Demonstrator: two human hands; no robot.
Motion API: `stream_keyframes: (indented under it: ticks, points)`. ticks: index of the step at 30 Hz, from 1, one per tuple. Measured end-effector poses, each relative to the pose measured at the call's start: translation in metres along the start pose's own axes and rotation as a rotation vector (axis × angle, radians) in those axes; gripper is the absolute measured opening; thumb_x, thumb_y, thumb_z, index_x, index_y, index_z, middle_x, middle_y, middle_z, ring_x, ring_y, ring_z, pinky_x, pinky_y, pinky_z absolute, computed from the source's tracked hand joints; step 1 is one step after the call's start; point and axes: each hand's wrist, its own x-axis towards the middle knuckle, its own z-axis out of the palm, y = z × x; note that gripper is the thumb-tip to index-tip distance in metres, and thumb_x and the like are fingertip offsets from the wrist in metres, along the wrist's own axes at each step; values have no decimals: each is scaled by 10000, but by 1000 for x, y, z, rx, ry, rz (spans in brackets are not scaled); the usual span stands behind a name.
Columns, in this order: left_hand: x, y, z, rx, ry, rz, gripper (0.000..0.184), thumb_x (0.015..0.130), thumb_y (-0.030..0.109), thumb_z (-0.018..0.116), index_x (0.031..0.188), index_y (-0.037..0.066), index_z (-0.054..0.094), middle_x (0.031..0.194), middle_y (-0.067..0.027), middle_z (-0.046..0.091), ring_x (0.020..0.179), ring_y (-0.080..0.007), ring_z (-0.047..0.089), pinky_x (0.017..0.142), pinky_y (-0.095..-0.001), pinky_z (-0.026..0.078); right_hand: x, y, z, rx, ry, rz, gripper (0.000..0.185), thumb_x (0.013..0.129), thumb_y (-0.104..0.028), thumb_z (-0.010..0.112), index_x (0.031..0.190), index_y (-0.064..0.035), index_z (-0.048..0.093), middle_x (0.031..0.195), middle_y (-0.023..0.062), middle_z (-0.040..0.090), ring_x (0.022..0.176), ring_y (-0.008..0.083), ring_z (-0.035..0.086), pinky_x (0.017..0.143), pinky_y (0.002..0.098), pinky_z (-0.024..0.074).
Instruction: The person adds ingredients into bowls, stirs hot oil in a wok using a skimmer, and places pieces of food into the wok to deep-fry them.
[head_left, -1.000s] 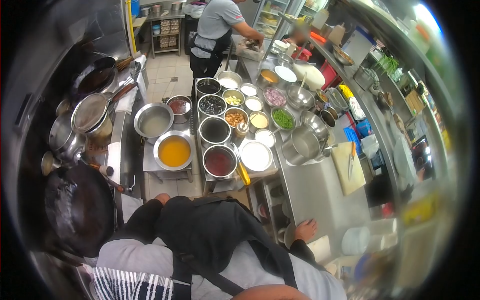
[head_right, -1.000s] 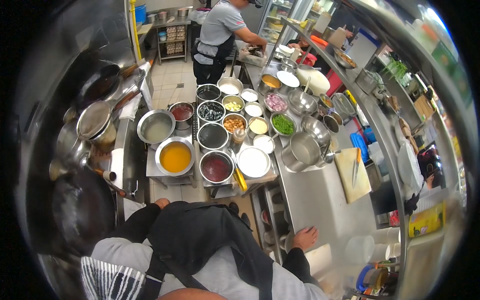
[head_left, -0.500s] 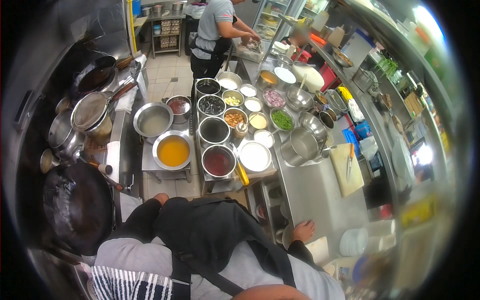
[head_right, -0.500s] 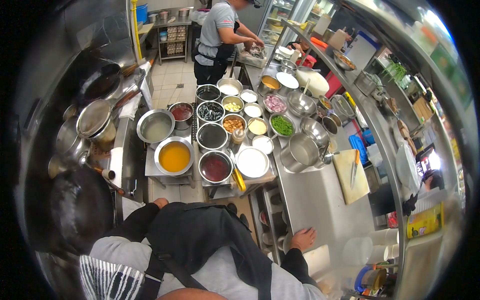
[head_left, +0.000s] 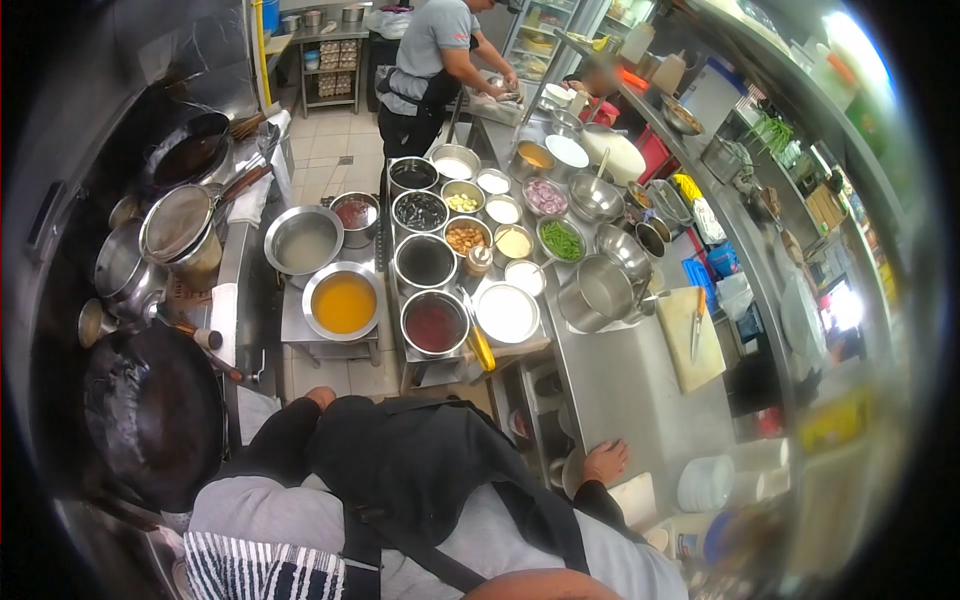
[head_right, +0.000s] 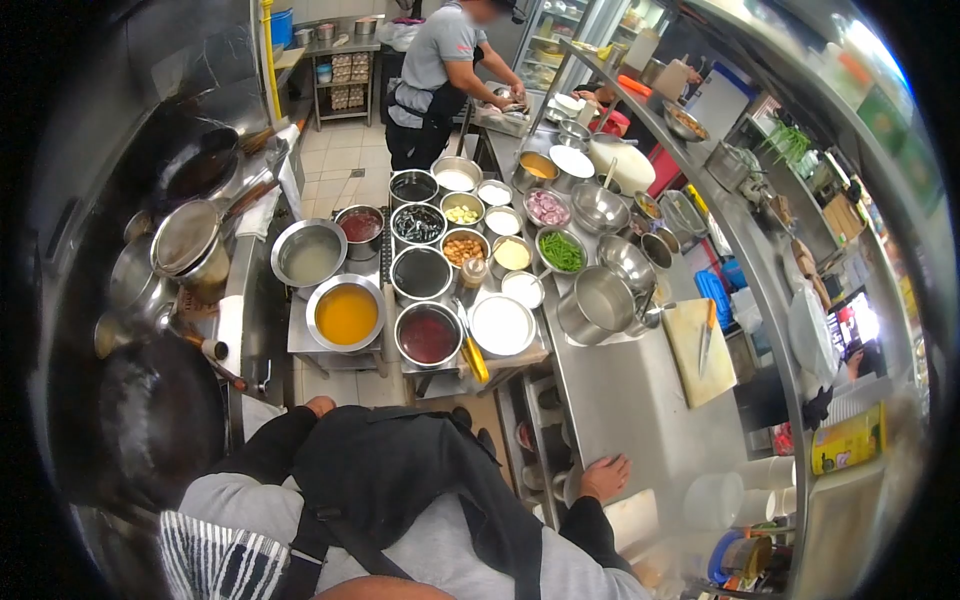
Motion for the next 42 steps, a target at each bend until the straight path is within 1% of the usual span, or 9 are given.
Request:
stream_keyframes:
  ticks: [4,8,16,21,27,30,34,40,42]
  points:
    - [5,0,2,51,10,0,472,636,356,740,945,0,751,950,-236,713,912,-365,686,812,-413,506,0,0,3,5,22,4,450,976,-309,496,1367,-90,523,1433,148,511,1336,325,460,1087,486,368]
    - [11,-9,5,-11,-5,-5,466,640,364,740,931,0,753,943,-235,715,904,-363,689,808,-412,507,1,0,3,-2,29,7,444,970,-302,499,1354,-83,538,1420,150,525,1333,315,469,1098,471,363]
    - [14,-9,8,-24,-2,-17,440,620,331,756,903,-5,751,908,-243,709,860,-358,694,795,-421,507,1,3,5,14,43,-23,449,968,-294,498,1359,-75,533,1420,166,522,1333,327,467,1096,477,363]
    - [6,-5,2,-1,-11,59,428,623,335,761,892,2,752,903,-238,711,862,-360,697,790,-423,512,-1,-1,-2,11,29,-3,454,973,-296,492,1369,-77,523,1427,163,516,1338,329,461,1094,483,360]
    - [15,-11,8,-57,17,10,431,633,341,765,904,6,751,905,-228,714,849,-363,693,782,-424,513,-1,-1,0,6,16,13,461,982,-318,471,1375,-80,515,1443,149,501,1343,326,454,1093,491,352]
    - [14,-7,8,-13,40,2,430,642,346,763,910,9,751,907,-224,713,842,-358,690,778,-423,511,-2,-2,-1,5,14,8,456,981,-319,473,1370,-84,518,1442,149,500,1343,329,453,1090,492,357]
    - [13,-6,4,54,-13,30,414,655,341,755,909,14,748,912,-221,711,849,-349,691,780,-421,508,-2,-3,-5,6,2,15,449,980,-319,478,1362,-88,523,1446,149,495,1343,334,452,1084,494,365]
    - [21,-13,10,32,-22,15,390,684,343,716,908,25,748,954,-236,702,901,-380,688,808,-445,514,-2,0,3,11,26,6,445,972,-311,489,1352,-83,534,1441,152,500,1331,336,463,1082,493,368]
    - [42,-34,24,119,71,69,390,695,349,707,906,24,749,966,-235,703,913,-388,686,803,-453,520,2,-3,-1,-7,28,3,444,970,-306,491,1351,-83,537,1438,153,505,1329,333,466,1082,493,369]
